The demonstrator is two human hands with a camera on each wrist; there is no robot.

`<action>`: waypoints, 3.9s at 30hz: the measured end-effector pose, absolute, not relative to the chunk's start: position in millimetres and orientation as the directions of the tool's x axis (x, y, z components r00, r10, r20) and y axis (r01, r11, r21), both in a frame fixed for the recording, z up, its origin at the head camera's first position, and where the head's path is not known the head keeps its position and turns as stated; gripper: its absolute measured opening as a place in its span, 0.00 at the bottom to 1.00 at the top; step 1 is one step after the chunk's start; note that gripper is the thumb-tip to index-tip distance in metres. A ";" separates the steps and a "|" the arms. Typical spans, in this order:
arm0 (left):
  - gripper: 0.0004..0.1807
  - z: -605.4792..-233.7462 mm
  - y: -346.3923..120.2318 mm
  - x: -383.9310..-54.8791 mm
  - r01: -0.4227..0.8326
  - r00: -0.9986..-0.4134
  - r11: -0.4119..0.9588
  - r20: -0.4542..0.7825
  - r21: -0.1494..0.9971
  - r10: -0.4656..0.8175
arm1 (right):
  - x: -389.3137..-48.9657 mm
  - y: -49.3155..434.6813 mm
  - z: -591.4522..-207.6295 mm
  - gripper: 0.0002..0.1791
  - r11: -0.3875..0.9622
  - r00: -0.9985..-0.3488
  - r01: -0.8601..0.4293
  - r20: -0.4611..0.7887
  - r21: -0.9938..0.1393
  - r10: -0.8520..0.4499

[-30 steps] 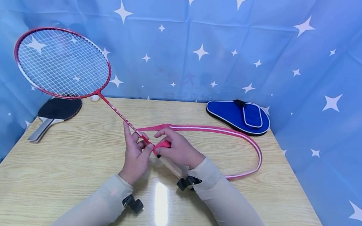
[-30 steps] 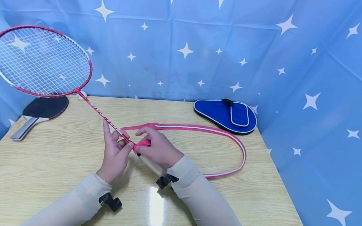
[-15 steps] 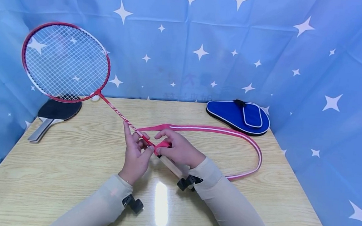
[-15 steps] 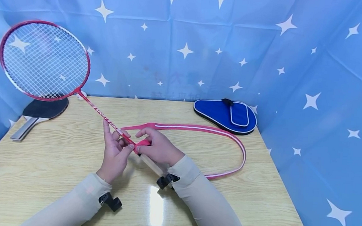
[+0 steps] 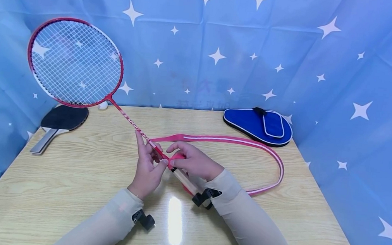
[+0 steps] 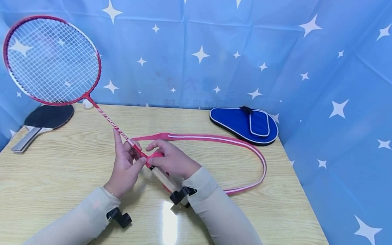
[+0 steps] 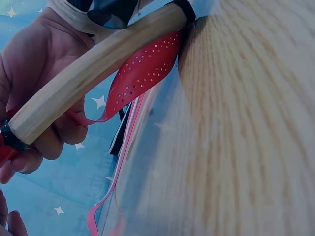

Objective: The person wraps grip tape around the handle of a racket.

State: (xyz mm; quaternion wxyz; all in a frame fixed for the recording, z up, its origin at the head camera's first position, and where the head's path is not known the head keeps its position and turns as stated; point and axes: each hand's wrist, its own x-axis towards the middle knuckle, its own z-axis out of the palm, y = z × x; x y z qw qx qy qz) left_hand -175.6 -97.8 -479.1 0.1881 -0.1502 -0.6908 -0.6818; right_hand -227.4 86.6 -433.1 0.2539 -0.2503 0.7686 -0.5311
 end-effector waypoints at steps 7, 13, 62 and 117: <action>0.68 -477.7 -98.3 -174.6 0.471 -0.881 0.020 0.472 0.882 -0.032 | -230.8 89.3 -433.3 0.22 0.311 -0.735 -0.092 -0.146 -0.946 -0.662; 0.69 -476.3 -98.4 -173.9 0.478 -0.878 0.006 0.478 0.878 -0.023 | -232.0 89.7 -433.4 0.22 0.241 -0.714 -0.051 -0.133 -0.969 -0.687; 0.65 -481.0 -91.9 -169.8 0.513 -0.857 0.004 0.512 0.859 -0.063 | -229.9 88.9 -438.9 0.27 0.152 -0.641 0.038 -0.141 -0.988 -0.754; 0.62 -477.8 -92.9 -177.5 0.075 -0.987 -0.082 0.062 0.994 -0.147 | -212.2 78.5 -427.5 0.26 0.533 -0.831 -0.355 -0.003 -0.768 -0.556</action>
